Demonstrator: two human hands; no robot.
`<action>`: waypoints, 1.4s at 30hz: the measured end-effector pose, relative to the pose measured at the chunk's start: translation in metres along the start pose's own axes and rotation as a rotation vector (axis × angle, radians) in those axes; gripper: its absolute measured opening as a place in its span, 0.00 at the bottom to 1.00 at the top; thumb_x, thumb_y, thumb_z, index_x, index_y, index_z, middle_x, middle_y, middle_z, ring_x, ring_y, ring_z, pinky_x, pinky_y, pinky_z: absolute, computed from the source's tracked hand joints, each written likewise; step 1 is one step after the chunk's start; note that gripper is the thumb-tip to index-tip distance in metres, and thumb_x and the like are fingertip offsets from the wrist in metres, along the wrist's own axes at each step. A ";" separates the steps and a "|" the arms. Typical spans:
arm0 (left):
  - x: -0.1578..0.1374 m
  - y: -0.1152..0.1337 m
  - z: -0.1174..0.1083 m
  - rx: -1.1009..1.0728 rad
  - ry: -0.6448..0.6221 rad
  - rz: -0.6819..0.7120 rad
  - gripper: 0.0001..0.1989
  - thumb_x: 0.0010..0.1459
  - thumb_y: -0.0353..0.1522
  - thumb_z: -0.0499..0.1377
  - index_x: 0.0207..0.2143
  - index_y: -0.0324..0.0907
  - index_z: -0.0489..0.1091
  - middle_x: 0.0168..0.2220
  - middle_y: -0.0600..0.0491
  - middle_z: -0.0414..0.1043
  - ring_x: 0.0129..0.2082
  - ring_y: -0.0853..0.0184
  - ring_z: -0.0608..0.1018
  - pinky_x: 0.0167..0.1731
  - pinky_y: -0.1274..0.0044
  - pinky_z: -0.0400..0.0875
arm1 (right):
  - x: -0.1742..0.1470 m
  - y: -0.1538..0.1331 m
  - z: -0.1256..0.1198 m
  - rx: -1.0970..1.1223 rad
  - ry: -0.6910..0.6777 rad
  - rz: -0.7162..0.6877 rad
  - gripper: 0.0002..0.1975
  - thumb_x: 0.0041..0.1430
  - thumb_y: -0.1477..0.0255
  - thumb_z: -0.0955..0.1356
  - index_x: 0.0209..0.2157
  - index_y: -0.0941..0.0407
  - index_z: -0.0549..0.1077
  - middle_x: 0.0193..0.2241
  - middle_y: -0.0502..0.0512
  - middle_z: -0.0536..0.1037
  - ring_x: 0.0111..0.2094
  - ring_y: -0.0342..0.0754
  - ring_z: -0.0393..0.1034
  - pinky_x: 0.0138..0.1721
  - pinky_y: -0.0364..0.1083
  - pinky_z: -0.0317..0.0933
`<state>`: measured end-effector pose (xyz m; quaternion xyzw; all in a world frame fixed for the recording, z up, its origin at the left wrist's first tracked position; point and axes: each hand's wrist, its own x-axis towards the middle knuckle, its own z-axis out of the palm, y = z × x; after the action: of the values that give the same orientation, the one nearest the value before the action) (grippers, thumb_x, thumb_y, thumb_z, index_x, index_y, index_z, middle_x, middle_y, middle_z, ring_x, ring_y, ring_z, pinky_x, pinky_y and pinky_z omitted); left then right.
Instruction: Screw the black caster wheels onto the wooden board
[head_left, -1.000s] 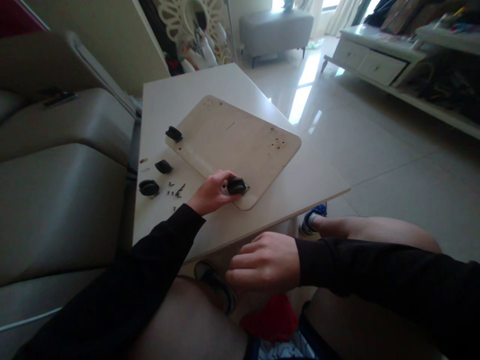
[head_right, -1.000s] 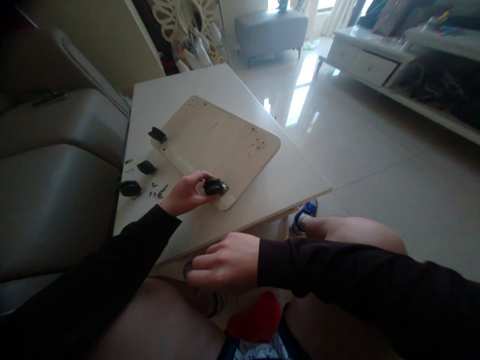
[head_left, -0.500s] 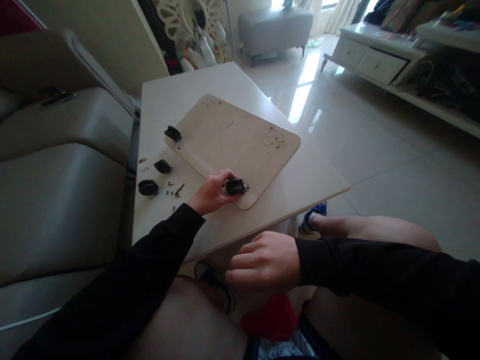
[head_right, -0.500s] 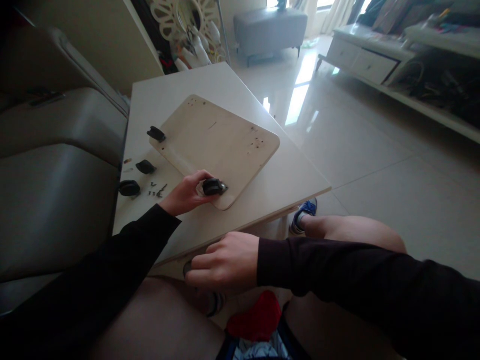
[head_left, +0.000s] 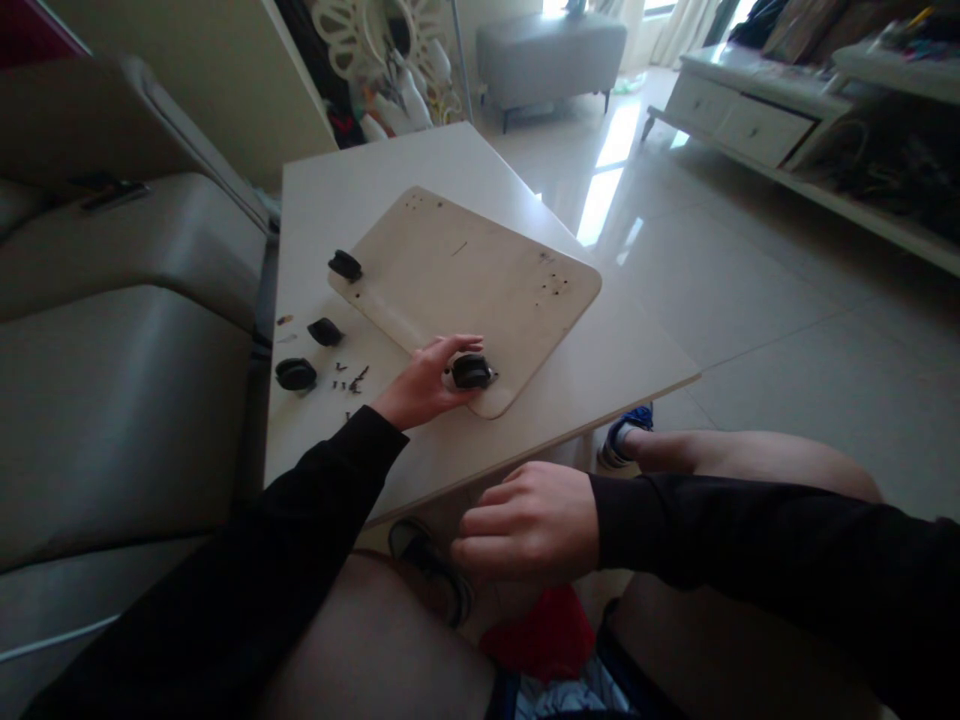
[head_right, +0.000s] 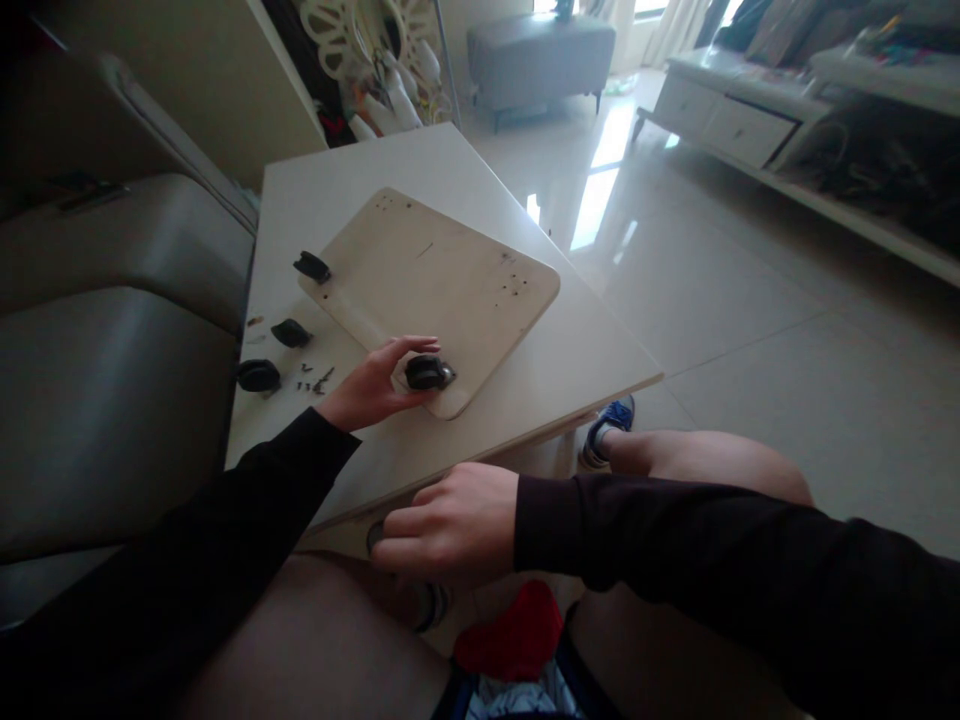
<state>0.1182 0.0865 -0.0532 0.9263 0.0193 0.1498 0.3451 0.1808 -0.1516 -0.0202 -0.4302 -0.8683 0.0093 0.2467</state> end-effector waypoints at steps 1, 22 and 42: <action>0.000 -0.001 0.000 0.017 -0.002 0.008 0.29 0.56 0.35 0.69 0.59 0.45 0.68 0.56 0.45 0.76 0.58 0.57 0.76 0.60 0.64 0.70 | 0.000 0.000 0.000 0.000 0.004 -0.002 0.11 0.74 0.69 0.61 0.41 0.56 0.72 0.32 0.46 0.74 0.27 0.41 0.63 0.23 0.46 0.52; 0.002 0.000 -0.003 0.097 -0.019 -0.005 0.16 0.55 0.38 0.69 0.44 0.42 0.73 0.43 0.49 0.80 0.42 0.60 0.80 0.44 0.69 0.72 | 0.000 0.001 -0.002 -0.010 0.003 -0.013 0.08 0.73 0.69 0.62 0.41 0.55 0.71 0.32 0.46 0.75 0.27 0.41 0.64 0.24 0.46 0.52; -0.001 -0.007 -0.011 0.128 -0.091 0.066 0.29 0.56 0.35 0.70 0.60 0.46 0.69 0.53 0.46 0.77 0.49 0.59 0.79 0.52 0.66 0.72 | -0.002 0.000 0.001 0.007 -0.021 -0.014 0.08 0.73 0.68 0.62 0.43 0.55 0.71 0.34 0.46 0.74 0.29 0.41 0.64 0.24 0.46 0.53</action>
<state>0.1145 0.0985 -0.0496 0.9524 -0.0172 0.1174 0.2807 0.1812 -0.1534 -0.0219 -0.4232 -0.8737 0.0152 0.2394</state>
